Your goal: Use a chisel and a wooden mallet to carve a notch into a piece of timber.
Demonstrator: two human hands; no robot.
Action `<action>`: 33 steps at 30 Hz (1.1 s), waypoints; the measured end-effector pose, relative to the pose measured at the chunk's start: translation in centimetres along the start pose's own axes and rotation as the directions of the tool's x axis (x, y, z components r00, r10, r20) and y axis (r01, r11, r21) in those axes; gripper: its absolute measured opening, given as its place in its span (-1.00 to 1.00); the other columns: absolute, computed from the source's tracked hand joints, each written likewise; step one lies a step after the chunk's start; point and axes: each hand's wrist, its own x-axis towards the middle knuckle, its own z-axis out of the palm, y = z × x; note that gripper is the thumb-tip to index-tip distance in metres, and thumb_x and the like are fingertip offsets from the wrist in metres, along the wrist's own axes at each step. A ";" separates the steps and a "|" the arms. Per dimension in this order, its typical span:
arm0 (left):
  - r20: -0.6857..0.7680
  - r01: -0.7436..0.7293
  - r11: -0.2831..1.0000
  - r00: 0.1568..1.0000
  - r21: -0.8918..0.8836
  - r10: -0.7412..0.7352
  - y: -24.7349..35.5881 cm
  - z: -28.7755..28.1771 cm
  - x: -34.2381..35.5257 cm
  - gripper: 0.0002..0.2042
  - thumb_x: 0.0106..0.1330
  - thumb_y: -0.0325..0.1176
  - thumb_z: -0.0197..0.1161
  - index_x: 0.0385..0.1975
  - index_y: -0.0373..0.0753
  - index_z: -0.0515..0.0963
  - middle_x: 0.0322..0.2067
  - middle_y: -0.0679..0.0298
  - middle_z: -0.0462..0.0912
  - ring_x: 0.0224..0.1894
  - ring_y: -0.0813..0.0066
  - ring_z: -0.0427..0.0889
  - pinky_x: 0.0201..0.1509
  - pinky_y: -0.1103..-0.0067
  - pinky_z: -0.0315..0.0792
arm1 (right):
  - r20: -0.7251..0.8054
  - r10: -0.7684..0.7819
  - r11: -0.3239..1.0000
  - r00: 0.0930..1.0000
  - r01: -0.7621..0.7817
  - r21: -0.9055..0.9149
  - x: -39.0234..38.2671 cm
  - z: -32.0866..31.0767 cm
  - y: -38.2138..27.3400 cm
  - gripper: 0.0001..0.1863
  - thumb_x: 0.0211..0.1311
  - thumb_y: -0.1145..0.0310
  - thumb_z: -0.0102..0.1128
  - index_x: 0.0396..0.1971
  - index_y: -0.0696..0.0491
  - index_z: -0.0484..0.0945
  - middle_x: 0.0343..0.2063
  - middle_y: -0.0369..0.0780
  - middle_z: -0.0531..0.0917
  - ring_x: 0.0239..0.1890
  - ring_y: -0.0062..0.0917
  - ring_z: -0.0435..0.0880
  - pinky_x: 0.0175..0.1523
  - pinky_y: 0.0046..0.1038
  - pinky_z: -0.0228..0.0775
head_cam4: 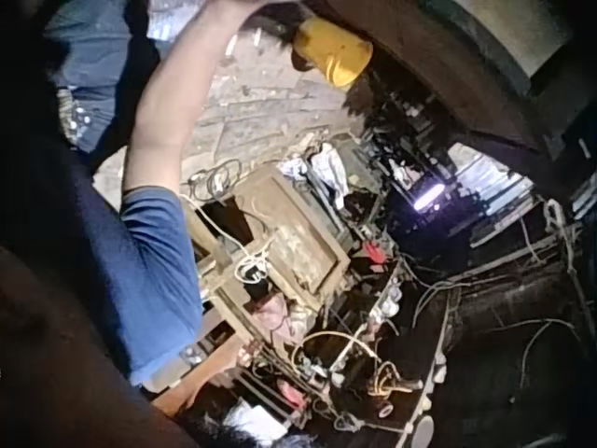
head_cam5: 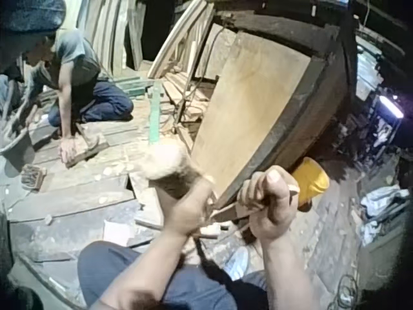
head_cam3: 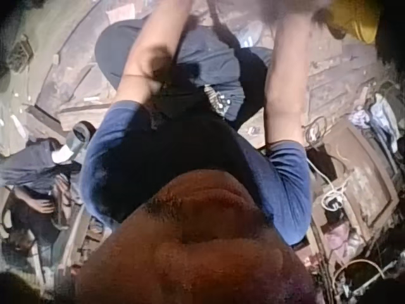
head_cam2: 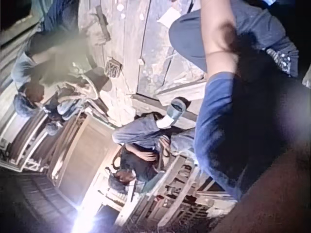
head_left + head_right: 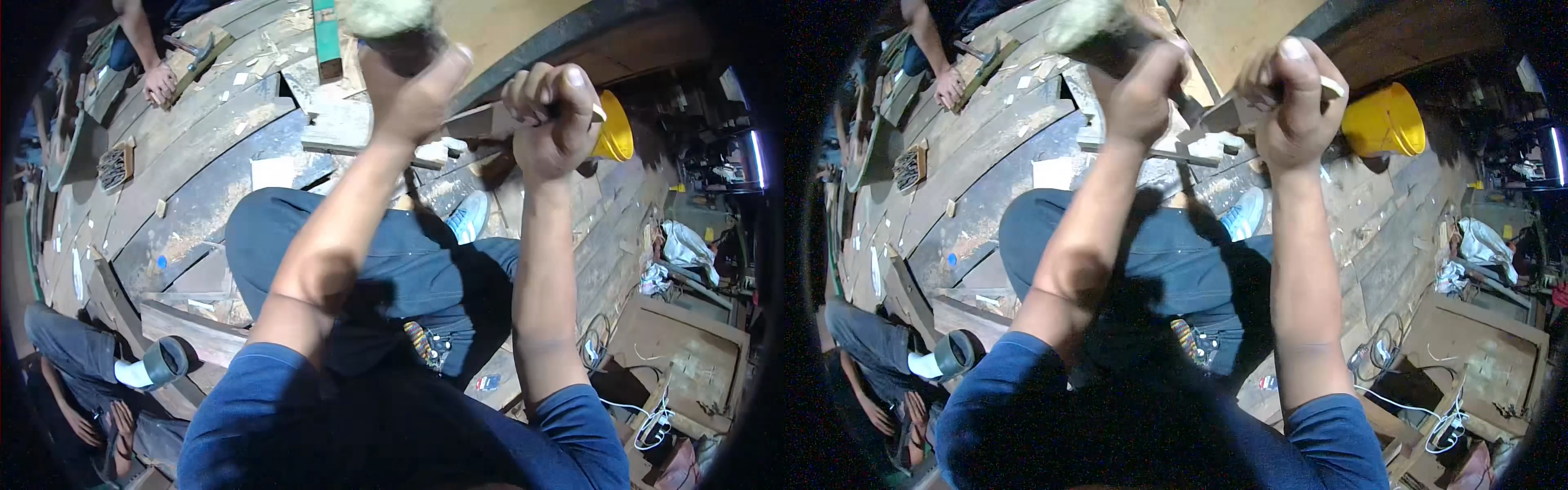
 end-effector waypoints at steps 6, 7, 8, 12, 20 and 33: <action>-0.186 -0.201 0.969 0.956 0.146 0.226 0.7 1.5 -0.8 -0.78 -0.04 -0.39 0.34 -0.42 -0.33 0.53 -0.47 0.33 0.57 -0.42 0.58 0.54 -0.31 0.61 0.42 | 0.010 0.021 0.996 1.000 -0.020 -0.087 0.0 1.8 0.5 -0.65 0.28 0.23 -0.09 -0.65 0.10 0.25 -0.78 -0.31 0.21 -0.72 -0.63 0.11 -0.55 -0.51 0.04; -0.043 -0.014 0.980 0.999 0.198 0.023 0.0 0.7 -0.8 -0.67 -0.11 -0.33 0.38 -0.34 -0.35 0.52 -0.40 0.27 0.59 -0.34 0.53 0.55 -0.23 0.58 0.43 | 0.035 0.035 0.999 0.999 -0.035 -0.009 0.1 1.5 0.2 -0.65 0.27 0.23 -0.09 -0.65 0.10 0.25 -0.78 -0.30 0.22 -0.73 -0.63 0.12 -0.56 -0.51 0.04; -0.031 -0.068 0.985 0.997 0.159 0.074 -0.9 0.3 -0.5 -0.76 -0.08 -0.40 0.36 -0.43 -0.35 0.52 -0.48 0.31 0.58 -0.42 0.59 0.55 -0.33 0.61 0.42 | 0.043 0.003 0.999 0.999 -0.001 -0.053 0.0 1.1 0.6 -0.65 0.29 0.23 -0.11 -0.66 0.10 0.24 -0.78 -0.31 0.21 -0.73 -0.64 0.10 -0.56 -0.52 0.04; -0.022 -0.070 0.996 0.997 -0.049 0.069 1.3 -0.9 1.9 -0.82 0.04 -0.56 0.24 -0.73 -0.25 0.44 -0.66 0.44 0.49 -0.59 0.70 0.46 -0.52 0.67 0.31 | 0.069 -0.034 0.999 0.997 0.033 0.018 0.2 -0.1 0.4 -0.64 0.31 0.22 -0.13 -0.65 0.09 0.25 -0.79 -0.33 0.17 -0.73 -0.65 0.08 -0.56 -0.53 0.02; -0.072 -0.012 0.998 0.997 0.055 0.015 1.4 0.5 0.3 -0.88 -0.03 -0.47 0.31 -0.59 -0.26 0.48 -0.62 0.46 0.50 -0.57 0.70 0.47 -0.46 0.66 0.35 | 0.035 -0.032 0.999 0.999 0.032 -0.007 0.4 0.2 0.8 -0.64 0.31 0.22 -0.13 -0.65 0.10 0.25 -0.77 -0.32 0.17 -0.71 -0.64 0.08 -0.55 -0.53 0.01; -0.156 0.154 0.987 0.977 0.048 -0.145 -1.0 -1.0 0.7 -0.93 0.01 -0.51 0.25 -0.60 -0.28 0.49 -0.63 0.40 0.53 -0.62 0.62 0.50 -0.53 0.66 0.35 | 0.066 -0.008 0.998 0.998 0.003 0.068 0.0 -1.1 0.4 -0.64 0.28 0.24 -0.07 -0.67 0.11 0.29 -0.78 -0.29 0.28 -0.73 -0.64 0.21 -0.57 -0.57 0.08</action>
